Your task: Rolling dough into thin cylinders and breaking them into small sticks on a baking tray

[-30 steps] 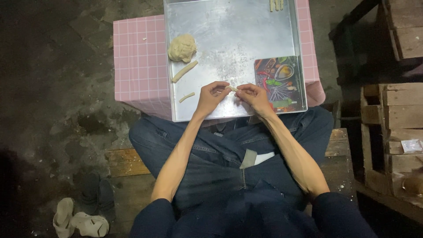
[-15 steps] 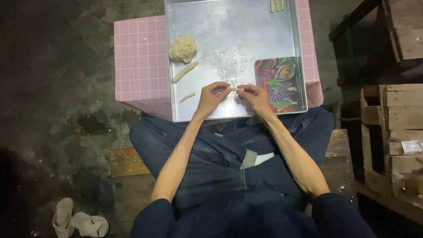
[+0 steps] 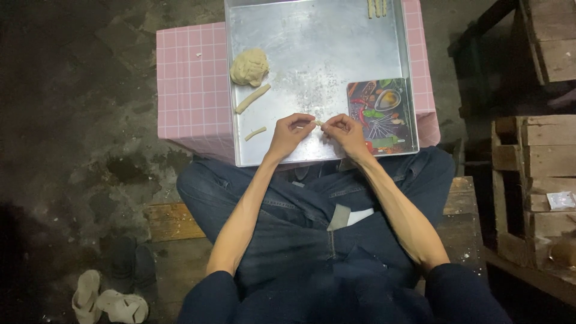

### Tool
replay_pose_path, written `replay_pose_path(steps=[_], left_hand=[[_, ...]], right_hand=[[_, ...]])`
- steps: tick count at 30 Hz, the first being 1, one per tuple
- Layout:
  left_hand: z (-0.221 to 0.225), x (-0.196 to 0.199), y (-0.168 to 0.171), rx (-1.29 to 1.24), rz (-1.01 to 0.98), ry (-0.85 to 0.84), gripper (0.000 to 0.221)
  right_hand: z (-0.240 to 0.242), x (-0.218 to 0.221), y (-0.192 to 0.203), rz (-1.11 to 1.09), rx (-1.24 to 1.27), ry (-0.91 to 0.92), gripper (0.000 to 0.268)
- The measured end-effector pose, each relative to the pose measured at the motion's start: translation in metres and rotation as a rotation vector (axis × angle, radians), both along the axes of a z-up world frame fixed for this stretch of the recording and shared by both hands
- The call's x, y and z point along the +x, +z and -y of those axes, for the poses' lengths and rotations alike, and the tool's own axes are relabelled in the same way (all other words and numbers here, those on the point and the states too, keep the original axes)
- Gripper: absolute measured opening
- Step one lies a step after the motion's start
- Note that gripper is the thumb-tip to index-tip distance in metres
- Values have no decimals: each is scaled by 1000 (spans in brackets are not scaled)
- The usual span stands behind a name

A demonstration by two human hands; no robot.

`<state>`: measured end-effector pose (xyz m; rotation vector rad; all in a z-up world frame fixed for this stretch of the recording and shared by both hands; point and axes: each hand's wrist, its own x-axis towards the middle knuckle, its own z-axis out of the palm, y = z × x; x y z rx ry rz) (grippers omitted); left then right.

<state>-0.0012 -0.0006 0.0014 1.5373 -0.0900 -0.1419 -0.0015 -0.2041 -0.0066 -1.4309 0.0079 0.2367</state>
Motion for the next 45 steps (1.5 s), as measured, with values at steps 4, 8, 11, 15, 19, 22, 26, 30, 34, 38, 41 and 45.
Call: replay_pose_path(steps=[4, 8, 11, 15, 19, 22, 26, 30, 34, 38, 41, 45], left_hand=[[0, 1, -4, 6, 2, -2, 25], [-1, 1, -5, 12, -3, -7, 25], [0, 1, -6, 17, -3, -6, 24], [0, -1, -4, 35, -3, -8, 23], [0, 2, -9, 41, 19, -30, 24], [0, 1, -7, 57, 26, -47, 24], [-1, 3, -7, 45, 18, -54, 23], [-2, 1, -2, 66, -20, -77, 23], [2, -3, 8, 93, 10, -57, 23], [4, -5, 12, 142, 98, -66, 23], [5, -9, 16, 159, 135, -62, 24], [4, -10, 24, 212, 160, -34, 20]], right_hand=[[2, 2, 3, 9, -26, 30, 38], [-1, -1, 11, -24, -81, 57, 30], [-5, -6, 22, -41, -46, 60, 31], [-1, -2, 7, -80, 31, 66, 32], [-1, 1, -1, -76, 92, 36, 23], [0, 1, -1, -70, 110, 34, 24], [-3, -3, 14, -62, 45, 30, 33], [-4, -3, 19, -87, -25, 23, 32], [-4, -4, 15, -86, -34, 14, 31], [-5, -4, 15, -105, -8, 12, 33], [-3, -4, 13, -111, 13, 29, 34], [-3, -4, 14, -111, 40, 36, 34]])
